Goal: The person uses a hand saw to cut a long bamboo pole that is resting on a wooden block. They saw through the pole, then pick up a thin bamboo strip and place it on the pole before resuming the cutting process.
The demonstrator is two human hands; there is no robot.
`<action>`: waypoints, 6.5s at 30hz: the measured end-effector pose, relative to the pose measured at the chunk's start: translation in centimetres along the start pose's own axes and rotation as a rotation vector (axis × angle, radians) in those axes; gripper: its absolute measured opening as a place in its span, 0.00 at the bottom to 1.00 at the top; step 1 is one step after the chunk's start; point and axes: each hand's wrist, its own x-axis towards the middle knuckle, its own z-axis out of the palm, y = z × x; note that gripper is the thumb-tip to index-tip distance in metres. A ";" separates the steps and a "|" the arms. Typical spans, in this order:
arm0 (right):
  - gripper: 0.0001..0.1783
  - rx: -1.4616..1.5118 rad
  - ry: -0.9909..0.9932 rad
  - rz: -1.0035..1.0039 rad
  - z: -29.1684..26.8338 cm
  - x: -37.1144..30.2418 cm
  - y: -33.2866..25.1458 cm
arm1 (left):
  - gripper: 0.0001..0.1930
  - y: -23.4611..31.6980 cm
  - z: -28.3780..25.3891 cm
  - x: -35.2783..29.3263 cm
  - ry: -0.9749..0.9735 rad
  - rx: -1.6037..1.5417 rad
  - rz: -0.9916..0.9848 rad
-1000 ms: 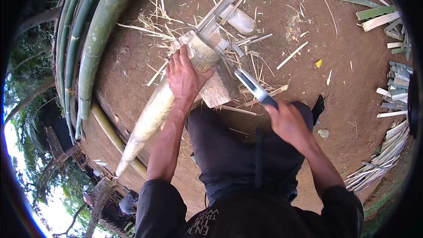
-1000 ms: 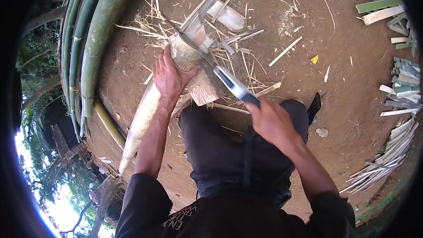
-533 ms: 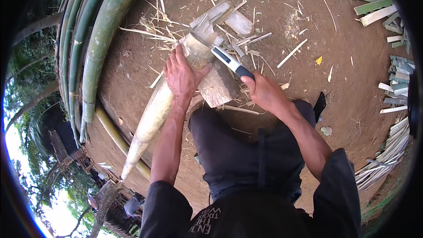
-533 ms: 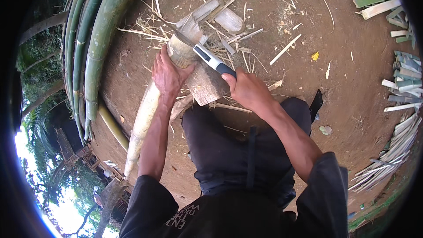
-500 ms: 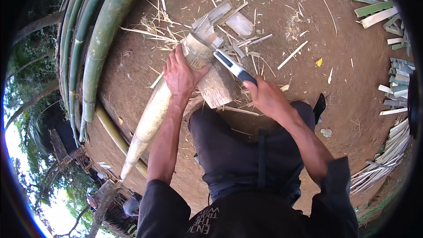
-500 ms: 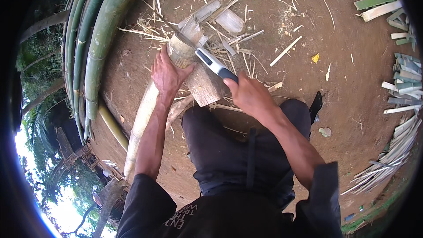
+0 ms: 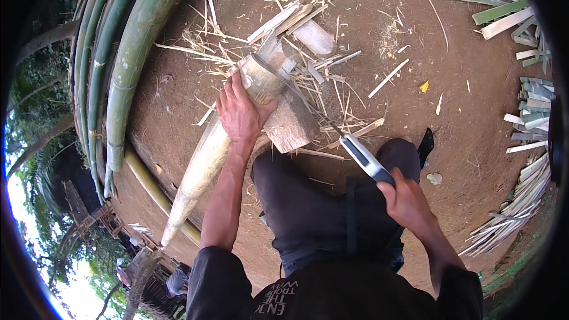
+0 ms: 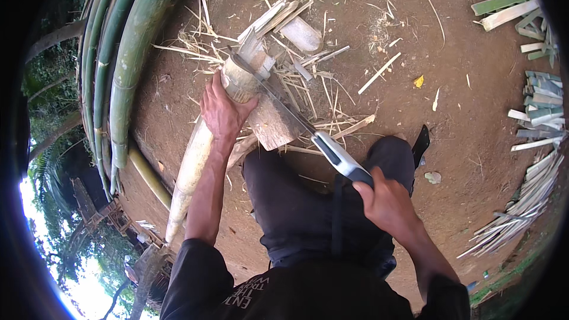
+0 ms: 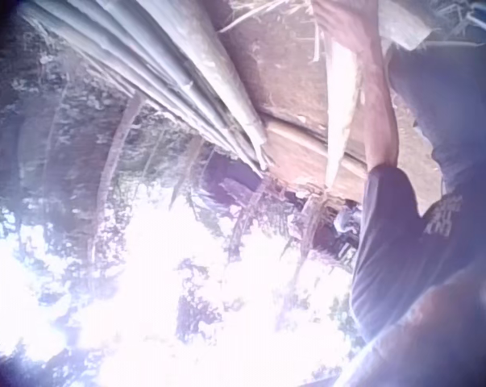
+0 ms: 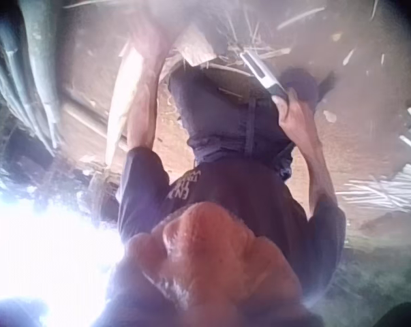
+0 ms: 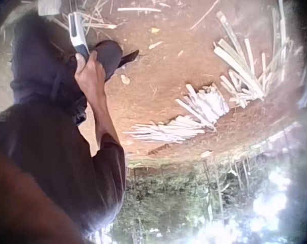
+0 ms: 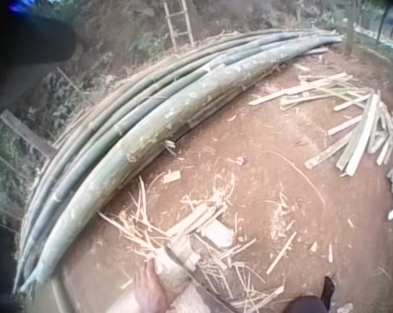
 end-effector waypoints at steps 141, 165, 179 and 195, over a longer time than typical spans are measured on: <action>0.29 0.574 -0.234 0.021 2.5 6.6 1.8 | 0.53 2.0 -3.4 -4.0 -0.307 -0.323 -0.036; 0.28 0.383 -0.149 -0.108 -1.3 7.0 1.0 | 0.53 1.7 -3.7 -2.1 -0.455 -0.273 -0.011; 0.29 0.016 -0.060 -0.147 1.0 6.9 -1.2 | 0.53 1.5 -1.4 -2.6 -0.153 -0.090 -0.078; 0.29 -0.036 -0.084 -0.024 0.6 5.5 -2.6 | 0.54 -0.1 -3.0 -0.4 -0.417 -0.255 -0.042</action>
